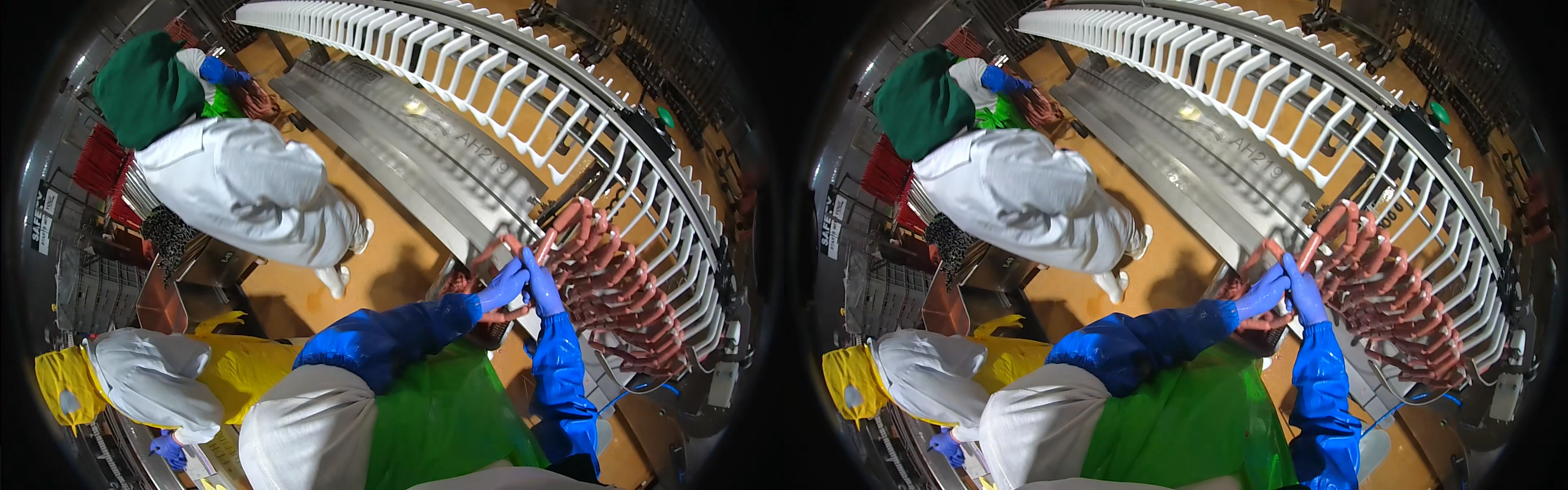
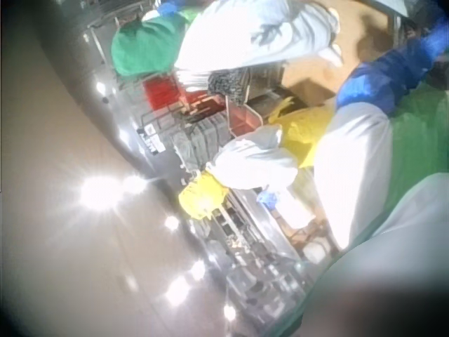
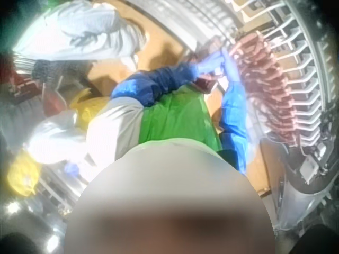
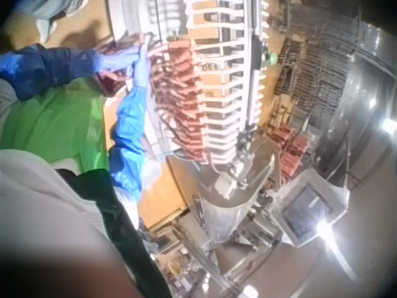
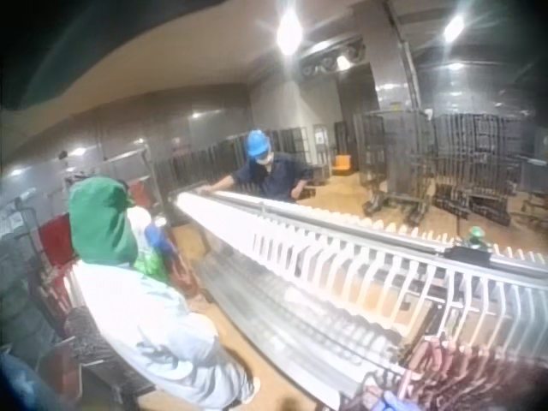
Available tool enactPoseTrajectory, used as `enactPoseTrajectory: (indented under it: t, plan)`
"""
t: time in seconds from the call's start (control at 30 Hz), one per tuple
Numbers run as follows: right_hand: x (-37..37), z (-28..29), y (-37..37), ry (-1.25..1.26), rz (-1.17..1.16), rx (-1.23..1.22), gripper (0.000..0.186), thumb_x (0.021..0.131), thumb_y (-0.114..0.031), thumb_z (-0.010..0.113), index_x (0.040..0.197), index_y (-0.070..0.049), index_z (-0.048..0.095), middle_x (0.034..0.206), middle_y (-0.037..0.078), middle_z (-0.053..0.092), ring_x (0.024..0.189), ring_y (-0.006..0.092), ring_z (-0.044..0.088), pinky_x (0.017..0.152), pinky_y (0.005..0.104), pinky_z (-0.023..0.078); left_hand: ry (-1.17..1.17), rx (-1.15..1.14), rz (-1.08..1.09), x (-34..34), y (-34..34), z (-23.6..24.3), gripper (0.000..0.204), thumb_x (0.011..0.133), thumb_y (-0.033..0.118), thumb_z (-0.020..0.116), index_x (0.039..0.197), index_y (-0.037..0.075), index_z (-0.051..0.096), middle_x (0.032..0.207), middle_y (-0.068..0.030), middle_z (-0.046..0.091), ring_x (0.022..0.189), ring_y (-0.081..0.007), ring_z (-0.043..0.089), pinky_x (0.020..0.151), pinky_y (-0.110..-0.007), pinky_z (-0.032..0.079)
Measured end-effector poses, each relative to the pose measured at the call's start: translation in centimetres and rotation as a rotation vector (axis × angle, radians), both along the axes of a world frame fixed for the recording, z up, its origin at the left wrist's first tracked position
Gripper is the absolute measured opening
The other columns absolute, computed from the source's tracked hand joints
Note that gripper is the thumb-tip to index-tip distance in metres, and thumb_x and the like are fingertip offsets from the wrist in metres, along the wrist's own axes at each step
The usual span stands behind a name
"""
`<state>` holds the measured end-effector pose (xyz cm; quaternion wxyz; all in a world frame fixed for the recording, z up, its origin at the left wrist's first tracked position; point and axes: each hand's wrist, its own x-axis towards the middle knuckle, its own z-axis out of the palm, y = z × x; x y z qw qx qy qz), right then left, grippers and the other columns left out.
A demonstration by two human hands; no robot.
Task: The person fills sausage casings with ground meat from a hopper, ties off sections, and places the linked sausages onto a rotating rack. The worker repeatedly reaches for meat, fills the casing, and ties off segments by hand.
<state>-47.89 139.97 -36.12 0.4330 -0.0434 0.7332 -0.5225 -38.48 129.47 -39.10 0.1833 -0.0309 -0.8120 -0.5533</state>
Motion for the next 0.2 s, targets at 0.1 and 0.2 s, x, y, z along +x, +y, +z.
enactPoseTrajectory:
  t: [0.1, 0.2]
  plan:
    - [-0.2, -1.7, 0.2, 0.149, -0.085, -0.226, 0.053, 0.087, -0.055, 0.061, 0.098, -0.003, 0.057, 0.069, 0.0, 0.054, 0.051, 0.0081, 0.047, 0.044, 0.023, 0.037, -0.289, 0.144, 0.125, -1.9, 2.9, -5.1, 0.048, 0.095, 0.026, 0.044, 0.132, -0.002, 0.036, 0.097, -0.0203, 0.064, 0.082, -0.0302, 0.064, 0.07, -0.042, 0.05]
    - [-2.9, -1.0, 0.8, 0.025, 0.269, -0.075, 0.078, 0.083, -0.062, 0.062, 0.128, 0.0, 0.049, 0.106, 0.009, 0.059, 0.093, 0.0151, 0.057, 0.083, 0.0274, 0.047, -0.306, 0.048, 0.169, -2.3, 2.6, -6.5, 0.048, 0.095, 0.027, 0.043, 0.132, -0.001, 0.036, 0.09, -0.0226, 0.065, 0.08, -0.0343, 0.065, 0.07, -0.047, 0.049]
